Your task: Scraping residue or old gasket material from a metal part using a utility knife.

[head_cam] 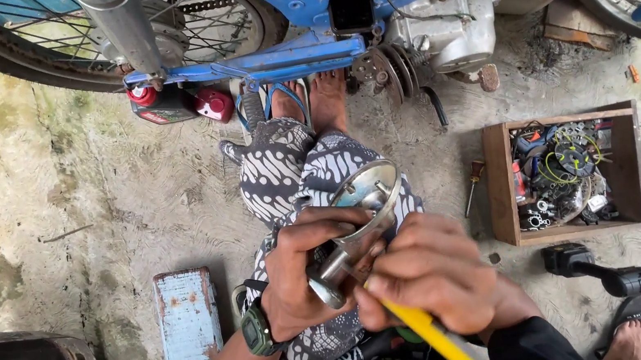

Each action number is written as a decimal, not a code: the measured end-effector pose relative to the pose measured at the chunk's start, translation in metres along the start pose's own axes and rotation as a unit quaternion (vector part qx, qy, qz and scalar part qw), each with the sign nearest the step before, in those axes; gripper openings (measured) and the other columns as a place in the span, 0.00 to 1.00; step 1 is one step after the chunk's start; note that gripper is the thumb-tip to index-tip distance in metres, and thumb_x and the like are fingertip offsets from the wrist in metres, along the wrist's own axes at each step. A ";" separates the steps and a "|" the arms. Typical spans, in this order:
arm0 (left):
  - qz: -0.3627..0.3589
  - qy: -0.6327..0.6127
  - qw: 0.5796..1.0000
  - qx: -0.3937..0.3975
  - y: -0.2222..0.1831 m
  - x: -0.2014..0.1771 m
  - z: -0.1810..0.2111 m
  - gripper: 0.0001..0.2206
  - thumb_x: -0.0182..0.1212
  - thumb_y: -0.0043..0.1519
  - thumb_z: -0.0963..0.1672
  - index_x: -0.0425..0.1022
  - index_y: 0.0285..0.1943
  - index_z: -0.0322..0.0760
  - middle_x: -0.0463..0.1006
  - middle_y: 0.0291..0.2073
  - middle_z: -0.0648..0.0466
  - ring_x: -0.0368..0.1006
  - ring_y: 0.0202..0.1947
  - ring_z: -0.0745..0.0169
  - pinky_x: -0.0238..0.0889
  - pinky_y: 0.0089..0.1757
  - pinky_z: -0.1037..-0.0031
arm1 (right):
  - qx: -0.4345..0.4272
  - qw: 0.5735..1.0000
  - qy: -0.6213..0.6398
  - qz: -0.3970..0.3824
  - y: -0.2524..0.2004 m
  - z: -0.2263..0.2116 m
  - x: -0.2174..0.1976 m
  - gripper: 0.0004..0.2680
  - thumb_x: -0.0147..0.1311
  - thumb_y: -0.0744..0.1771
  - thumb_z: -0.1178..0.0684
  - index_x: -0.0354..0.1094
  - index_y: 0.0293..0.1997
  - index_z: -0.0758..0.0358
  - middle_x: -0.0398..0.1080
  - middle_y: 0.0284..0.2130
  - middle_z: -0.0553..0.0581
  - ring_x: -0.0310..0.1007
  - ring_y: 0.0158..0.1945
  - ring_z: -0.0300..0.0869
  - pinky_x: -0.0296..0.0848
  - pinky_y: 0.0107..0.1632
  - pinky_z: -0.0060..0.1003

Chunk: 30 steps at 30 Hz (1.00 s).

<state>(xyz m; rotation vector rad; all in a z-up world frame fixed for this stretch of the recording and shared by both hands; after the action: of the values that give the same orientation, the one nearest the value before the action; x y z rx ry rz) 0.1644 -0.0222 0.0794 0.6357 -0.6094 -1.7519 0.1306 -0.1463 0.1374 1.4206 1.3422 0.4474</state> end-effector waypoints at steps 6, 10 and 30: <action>0.016 0.007 1.000 0.002 0.004 0.000 0.027 0.16 0.59 0.62 0.43 0.59 0.49 0.25 0.72 0.39 0.43 0.83 0.43 0.40 0.79 0.40 0.66 | 0.067 0.997 0.034 -0.012 0.000 -0.018 -0.007 0.05 0.60 0.64 0.58 0.67 0.33 0.65 0.71 0.24 0.55 0.69 0.22 0.40 0.72 0.28 0.31; 0.019 -0.005 1.000 0.013 -0.006 0.004 0.036 0.12 0.60 0.66 0.38 0.59 0.51 0.27 0.78 0.41 0.37 0.83 0.44 0.44 0.81 0.40 0.71 | 0.074 0.996 0.033 0.042 -0.030 -0.014 -0.024 0.05 0.57 0.66 0.61 0.64 0.31 0.60 0.71 0.19 0.51 0.69 0.19 0.33 0.69 0.23 0.25; 0.028 0.021 0.998 0.060 -0.055 0.015 0.102 0.14 0.61 0.66 0.38 0.60 0.53 0.26 0.76 0.45 0.38 0.81 0.49 0.43 0.79 0.45 0.66 | 0.056 0.988 0.115 0.090 -0.082 -0.073 -0.043 0.09 0.56 0.65 0.65 0.58 0.40 0.59 0.65 0.20 0.48 0.61 0.18 0.32 0.61 0.23 0.28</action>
<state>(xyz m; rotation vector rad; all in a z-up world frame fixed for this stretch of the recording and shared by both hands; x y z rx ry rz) 0.0528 -0.0151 0.1137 0.7308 -0.7014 -1.6547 0.0187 -0.1699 0.1097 1.6299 1.4468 0.6806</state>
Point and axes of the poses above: each hand's wrist, its own y-axis towards the middle knuckle, its own x-axis out of the palm, z = x × y, the point moved 7 cm from there along y, towards the middle knuckle
